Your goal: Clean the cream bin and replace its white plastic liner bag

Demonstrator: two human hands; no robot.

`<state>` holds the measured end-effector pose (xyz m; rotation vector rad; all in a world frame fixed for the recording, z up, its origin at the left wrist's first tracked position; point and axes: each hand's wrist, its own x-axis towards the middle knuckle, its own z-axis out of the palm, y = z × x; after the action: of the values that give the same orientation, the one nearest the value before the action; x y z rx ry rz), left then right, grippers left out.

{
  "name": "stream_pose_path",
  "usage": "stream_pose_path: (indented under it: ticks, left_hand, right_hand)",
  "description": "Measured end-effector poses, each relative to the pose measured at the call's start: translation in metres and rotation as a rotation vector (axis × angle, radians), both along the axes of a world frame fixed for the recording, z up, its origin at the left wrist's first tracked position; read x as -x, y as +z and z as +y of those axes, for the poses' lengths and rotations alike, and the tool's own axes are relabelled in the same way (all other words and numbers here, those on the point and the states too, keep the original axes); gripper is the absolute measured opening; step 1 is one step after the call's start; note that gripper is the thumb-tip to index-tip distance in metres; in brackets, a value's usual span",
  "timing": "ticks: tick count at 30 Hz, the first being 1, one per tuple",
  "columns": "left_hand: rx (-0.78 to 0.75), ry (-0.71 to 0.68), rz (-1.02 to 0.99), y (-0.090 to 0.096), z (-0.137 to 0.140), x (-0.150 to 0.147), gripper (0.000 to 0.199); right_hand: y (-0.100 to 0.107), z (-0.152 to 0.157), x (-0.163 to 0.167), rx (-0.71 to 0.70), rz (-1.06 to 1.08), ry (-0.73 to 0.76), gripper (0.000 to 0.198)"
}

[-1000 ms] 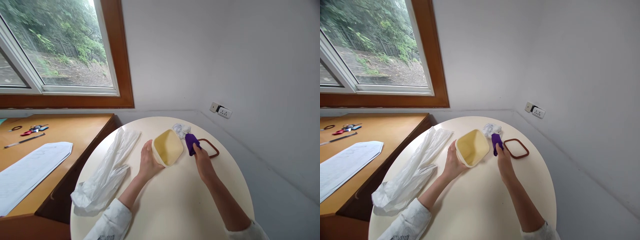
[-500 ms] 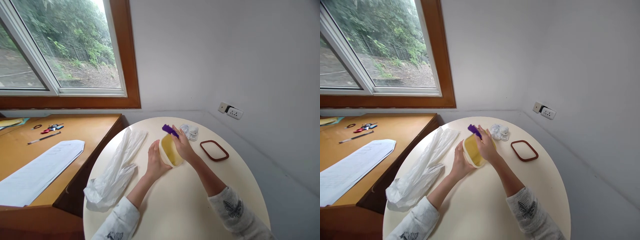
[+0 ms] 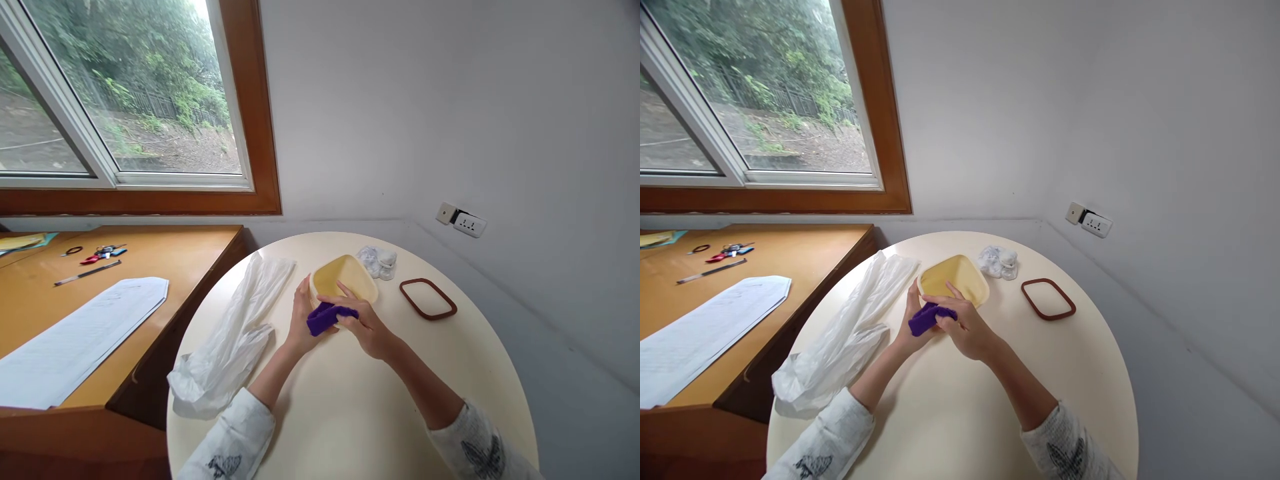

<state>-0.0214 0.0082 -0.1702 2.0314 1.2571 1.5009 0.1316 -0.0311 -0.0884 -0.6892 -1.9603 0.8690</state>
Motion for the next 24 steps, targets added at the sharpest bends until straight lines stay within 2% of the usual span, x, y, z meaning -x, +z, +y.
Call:
stream_pose_path:
  ticks: [6,11,12,14,16,18,21,24]
  left_hand:
    - [-0.035,0.000,0.103,0.006,-0.003,-0.001,0.100]
    - [-0.033,0.016,0.038,0.011,-0.004,-0.005,0.106]
    - [-0.035,0.018,0.020,0.012,-0.003,-0.004,0.108]
    - [-0.039,0.014,0.000,0.015,-0.003,-0.003,0.108]
    - [-0.044,0.021,-0.008,0.016,-0.002,-0.002,0.109]
    - [-0.049,0.020,-0.013,0.015,-0.001,-0.001,0.110]
    - [-0.049,0.010,-0.017,0.013,0.000,0.000,0.111]
    - [-0.048,0.002,-0.017,0.013,0.000,0.000,0.109]
  right_hand:
    - [-0.004,-0.006,-0.013,-0.095,-0.045,-0.067,0.032]
    - [-0.015,-0.004,-0.027,-0.083,-0.035,-0.118,0.026]
    - [-0.019,-0.001,-0.033,-0.025,0.038,-0.190,0.021]
    - [-0.026,0.007,-0.046,0.150,0.295,-0.453,0.015]
    - [-0.029,0.020,-0.062,0.302,0.572,-0.767,0.020]
    - [-0.026,0.035,-0.075,0.359,0.738,-0.954,0.025]
    - [-0.015,0.054,-0.082,0.348,0.853,-0.964,0.027]
    - [-0.009,0.059,-0.069,0.276,0.693,-0.878,0.032]
